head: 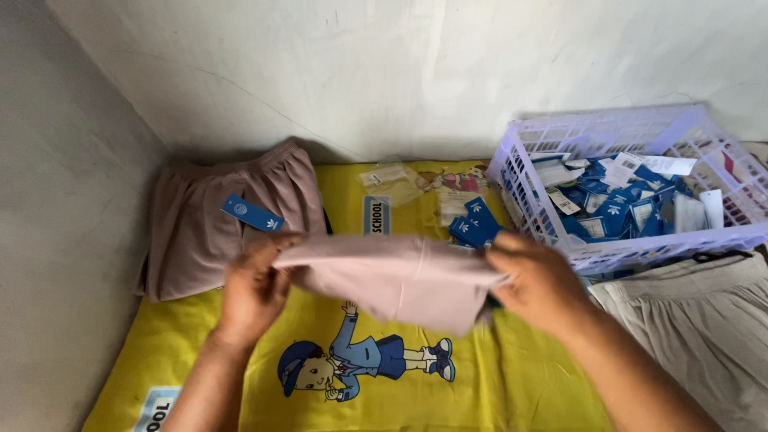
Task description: The person attaches blue tags to the waistbands of several pairs of shorts using a teal handheld stapler. They handle black, brown, and beige shorts one at a time, folding and stapling the tags in place on a yellow cloth surface.
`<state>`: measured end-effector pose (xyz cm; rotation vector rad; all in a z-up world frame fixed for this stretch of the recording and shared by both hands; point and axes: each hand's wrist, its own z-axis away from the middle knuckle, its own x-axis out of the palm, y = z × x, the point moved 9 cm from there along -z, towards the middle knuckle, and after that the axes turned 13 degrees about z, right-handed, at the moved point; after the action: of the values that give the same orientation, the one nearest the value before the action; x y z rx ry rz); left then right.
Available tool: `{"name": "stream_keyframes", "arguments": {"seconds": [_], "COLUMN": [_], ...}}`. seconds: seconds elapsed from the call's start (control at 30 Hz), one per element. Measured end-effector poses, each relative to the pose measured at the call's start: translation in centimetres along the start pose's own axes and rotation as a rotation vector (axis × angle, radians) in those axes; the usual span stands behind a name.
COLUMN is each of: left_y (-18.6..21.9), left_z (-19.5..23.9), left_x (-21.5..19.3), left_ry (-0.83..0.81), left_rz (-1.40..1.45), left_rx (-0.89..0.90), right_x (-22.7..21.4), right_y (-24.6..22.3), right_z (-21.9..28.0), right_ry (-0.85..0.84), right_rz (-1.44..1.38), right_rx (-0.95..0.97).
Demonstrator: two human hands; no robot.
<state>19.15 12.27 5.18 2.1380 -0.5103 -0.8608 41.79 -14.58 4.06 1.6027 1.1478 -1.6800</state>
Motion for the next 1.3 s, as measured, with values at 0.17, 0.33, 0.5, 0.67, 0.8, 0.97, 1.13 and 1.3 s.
{"name": "stream_keyframes", "arguments": {"seconds": [0.17,0.33,0.5,0.67,0.8,0.97,1.13,1.3], "left_y": [10.7,7.4,0.7,-0.2,5.9,2.0,-2.2,-1.8], "left_z": [0.7,5.6,15.2,14.9,10.4,10.3,8.1,7.7], "left_x": [-4.4,-3.7,0.5,2.4,3.8,13.1,14.1,13.4], "left_ry": [0.045,-0.086,-0.211,-0.410,-0.479,-0.573,-0.520,-0.845], "left_rz": [-0.048,0.159,-0.209,-0.298,-0.089,-0.360,-0.727,-0.577], "left_rx": [0.617,0.219,0.368,0.138,0.048,0.147,0.018,-0.475], "right_x": [-7.8,-2.8,9.3,10.7,10.1,8.2,14.2,15.7], "right_y": [-4.6,-5.5,-6.3,-5.9,-5.9,-9.2,-8.7,-7.4], "right_z": [1.5,4.0,7.2,8.7,8.4,4.2,3.3,2.6], "right_ry": [0.581,0.506,0.193,-0.011,-0.228,0.166,0.260,0.210], "right_rz": [0.179,0.139,0.307,0.230,0.089,0.198,0.495,0.495], "right_rx": [-0.361,-0.370,-0.599,-0.542,-0.416,-0.215,-0.167,-0.128]}}
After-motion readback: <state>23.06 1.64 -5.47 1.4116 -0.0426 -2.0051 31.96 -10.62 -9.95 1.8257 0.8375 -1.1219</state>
